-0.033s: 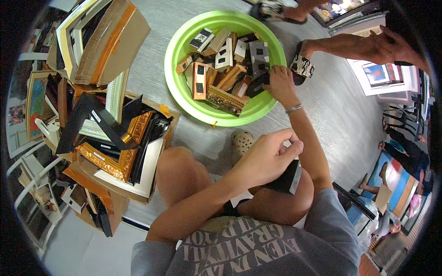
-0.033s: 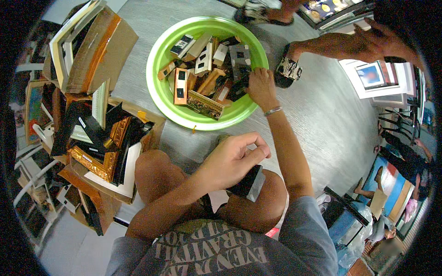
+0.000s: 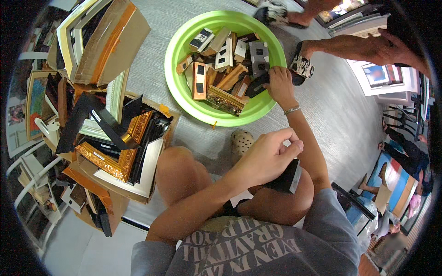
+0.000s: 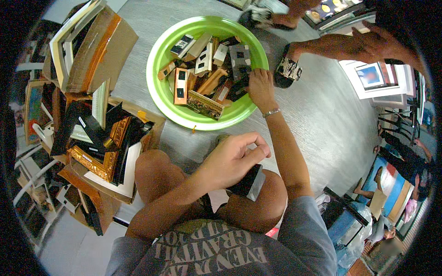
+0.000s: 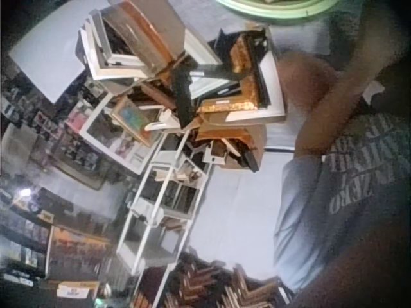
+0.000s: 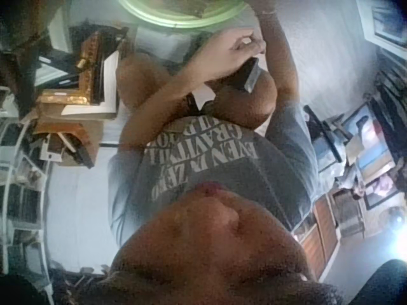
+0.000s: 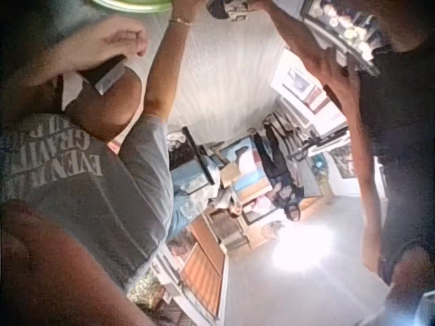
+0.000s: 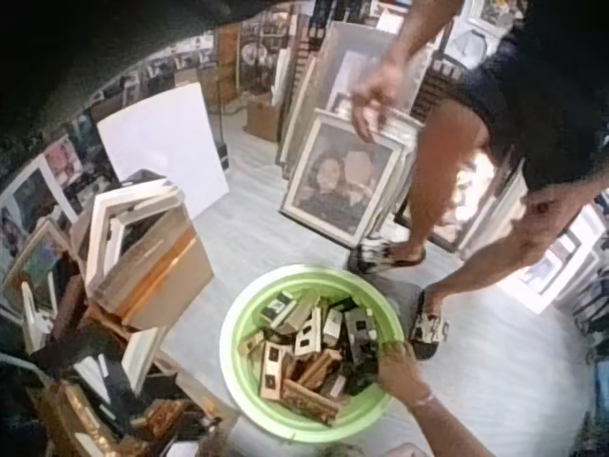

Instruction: The person measures a canvas with a tape measure and fits white and black frame strips to its edges. They then walk to a green basin on the floor and sort through various frame corner pieces.

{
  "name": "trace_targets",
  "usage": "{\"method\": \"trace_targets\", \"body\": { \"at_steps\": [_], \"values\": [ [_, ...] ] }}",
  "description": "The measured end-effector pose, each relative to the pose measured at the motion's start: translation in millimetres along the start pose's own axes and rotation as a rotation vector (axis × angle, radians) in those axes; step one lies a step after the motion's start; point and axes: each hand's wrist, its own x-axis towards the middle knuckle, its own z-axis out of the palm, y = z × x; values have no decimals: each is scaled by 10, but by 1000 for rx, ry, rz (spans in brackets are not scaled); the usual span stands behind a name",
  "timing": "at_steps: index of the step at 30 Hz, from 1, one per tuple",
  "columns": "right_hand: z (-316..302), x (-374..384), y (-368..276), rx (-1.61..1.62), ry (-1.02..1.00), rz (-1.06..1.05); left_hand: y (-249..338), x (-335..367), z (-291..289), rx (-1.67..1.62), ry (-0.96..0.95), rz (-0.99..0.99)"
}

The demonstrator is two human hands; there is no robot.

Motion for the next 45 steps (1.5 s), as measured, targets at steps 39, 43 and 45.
{"method": "trace_targets", "body": {
  "at_steps": [39, 43, 45],
  "values": [
    [-1842, -523, -912, 1788, -305, -33, 87, 189, -564, -353, 370, 285],
    [-1769, -579, -1034, 1823, -328, 90, 119, 140, -619, -507, 376, 152],
    [-1617, -576, -1036, 1791, -189, 118, 122, 142, -605, -541, 383, 191]
  ]
}}
